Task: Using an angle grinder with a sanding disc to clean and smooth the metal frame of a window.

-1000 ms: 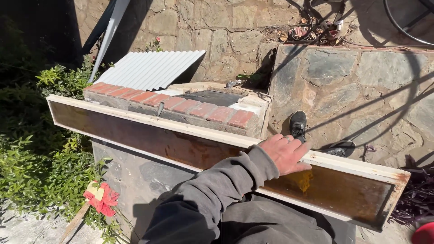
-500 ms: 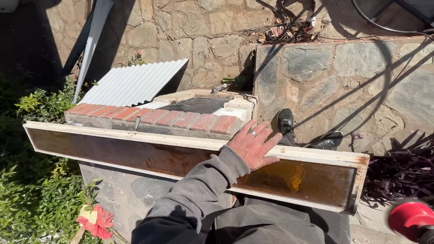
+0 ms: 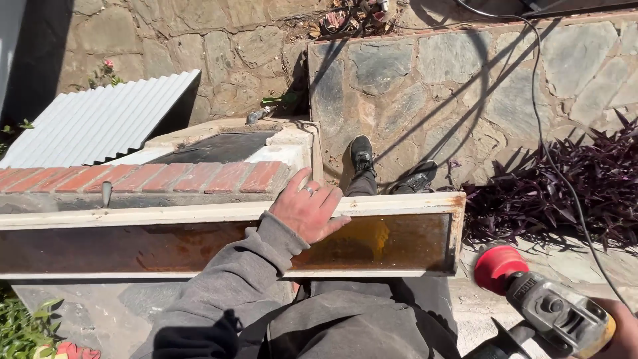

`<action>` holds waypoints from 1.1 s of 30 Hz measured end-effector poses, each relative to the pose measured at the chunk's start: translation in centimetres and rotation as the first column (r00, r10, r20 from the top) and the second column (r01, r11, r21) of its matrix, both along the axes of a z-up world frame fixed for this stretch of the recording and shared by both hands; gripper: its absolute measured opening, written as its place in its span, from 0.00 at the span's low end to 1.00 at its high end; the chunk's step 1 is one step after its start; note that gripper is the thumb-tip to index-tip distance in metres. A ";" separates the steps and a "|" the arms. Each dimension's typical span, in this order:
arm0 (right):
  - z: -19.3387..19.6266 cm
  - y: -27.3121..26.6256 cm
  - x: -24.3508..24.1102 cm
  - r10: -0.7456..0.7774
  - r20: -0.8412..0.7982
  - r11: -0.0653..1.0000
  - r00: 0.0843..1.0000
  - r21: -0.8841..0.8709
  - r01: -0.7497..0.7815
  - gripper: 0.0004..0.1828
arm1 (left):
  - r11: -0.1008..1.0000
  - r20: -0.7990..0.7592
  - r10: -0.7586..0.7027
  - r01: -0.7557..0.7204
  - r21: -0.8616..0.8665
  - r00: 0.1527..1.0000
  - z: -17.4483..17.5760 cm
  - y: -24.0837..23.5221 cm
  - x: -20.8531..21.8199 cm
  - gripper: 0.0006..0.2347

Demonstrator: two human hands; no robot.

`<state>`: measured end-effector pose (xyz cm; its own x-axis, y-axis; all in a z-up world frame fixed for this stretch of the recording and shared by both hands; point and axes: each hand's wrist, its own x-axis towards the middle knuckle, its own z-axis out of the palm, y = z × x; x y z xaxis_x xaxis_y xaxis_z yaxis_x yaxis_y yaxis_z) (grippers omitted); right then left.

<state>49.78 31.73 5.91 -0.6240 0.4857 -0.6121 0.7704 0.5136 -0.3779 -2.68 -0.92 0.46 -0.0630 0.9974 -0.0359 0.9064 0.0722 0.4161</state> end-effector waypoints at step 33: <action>8.2 -9.2 -16.1 0.116 0.100 0.992 0.988 0.028 -0.119 0.43 | 0.845 0.951 0.201 0.450 -0.290 0.235 4.2 -0.4 22.0 0.41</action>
<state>33.70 22.54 14.14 -0.6155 0.4339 -0.6579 0.7365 0.6139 -0.2841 19.29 -1.28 4.64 0.4652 0.8118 -0.3529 -0.1126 0.4497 0.8861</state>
